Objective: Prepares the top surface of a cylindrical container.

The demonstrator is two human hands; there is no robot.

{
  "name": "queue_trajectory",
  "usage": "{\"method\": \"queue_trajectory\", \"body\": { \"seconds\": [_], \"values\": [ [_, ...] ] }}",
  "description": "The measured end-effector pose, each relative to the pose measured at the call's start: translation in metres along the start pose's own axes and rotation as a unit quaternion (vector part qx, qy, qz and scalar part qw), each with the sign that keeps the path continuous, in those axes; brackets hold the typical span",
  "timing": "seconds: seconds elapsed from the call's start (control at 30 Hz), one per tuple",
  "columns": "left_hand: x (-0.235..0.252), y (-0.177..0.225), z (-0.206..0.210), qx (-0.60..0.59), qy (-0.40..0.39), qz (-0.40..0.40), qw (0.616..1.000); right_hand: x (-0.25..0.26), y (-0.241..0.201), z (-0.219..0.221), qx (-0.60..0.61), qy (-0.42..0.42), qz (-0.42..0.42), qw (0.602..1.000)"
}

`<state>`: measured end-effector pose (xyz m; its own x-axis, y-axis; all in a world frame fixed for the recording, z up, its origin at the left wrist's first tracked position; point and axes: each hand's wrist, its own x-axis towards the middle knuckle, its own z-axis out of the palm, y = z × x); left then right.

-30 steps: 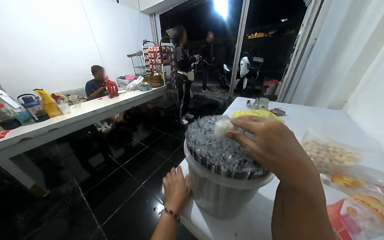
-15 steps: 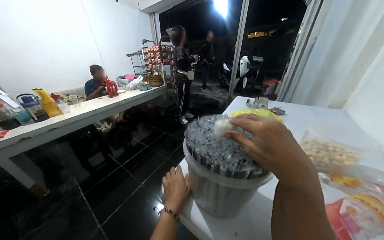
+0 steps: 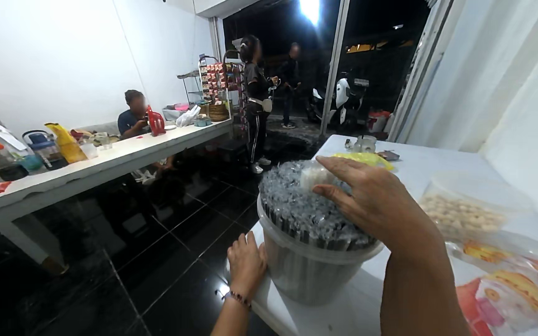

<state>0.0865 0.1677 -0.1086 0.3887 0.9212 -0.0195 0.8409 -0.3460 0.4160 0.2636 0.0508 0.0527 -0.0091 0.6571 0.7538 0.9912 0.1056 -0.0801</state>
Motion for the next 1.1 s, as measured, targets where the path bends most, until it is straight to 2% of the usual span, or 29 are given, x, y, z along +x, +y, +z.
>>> {"method": "queue_trajectory", "body": {
  "seconds": [1.1],
  "values": [
    [-0.0010,0.0010,-0.0011,0.010,0.004,-0.001,1.000,0.0005,0.0007,0.0014,0.010,-0.007,-0.010,1.000]
  ]
}}
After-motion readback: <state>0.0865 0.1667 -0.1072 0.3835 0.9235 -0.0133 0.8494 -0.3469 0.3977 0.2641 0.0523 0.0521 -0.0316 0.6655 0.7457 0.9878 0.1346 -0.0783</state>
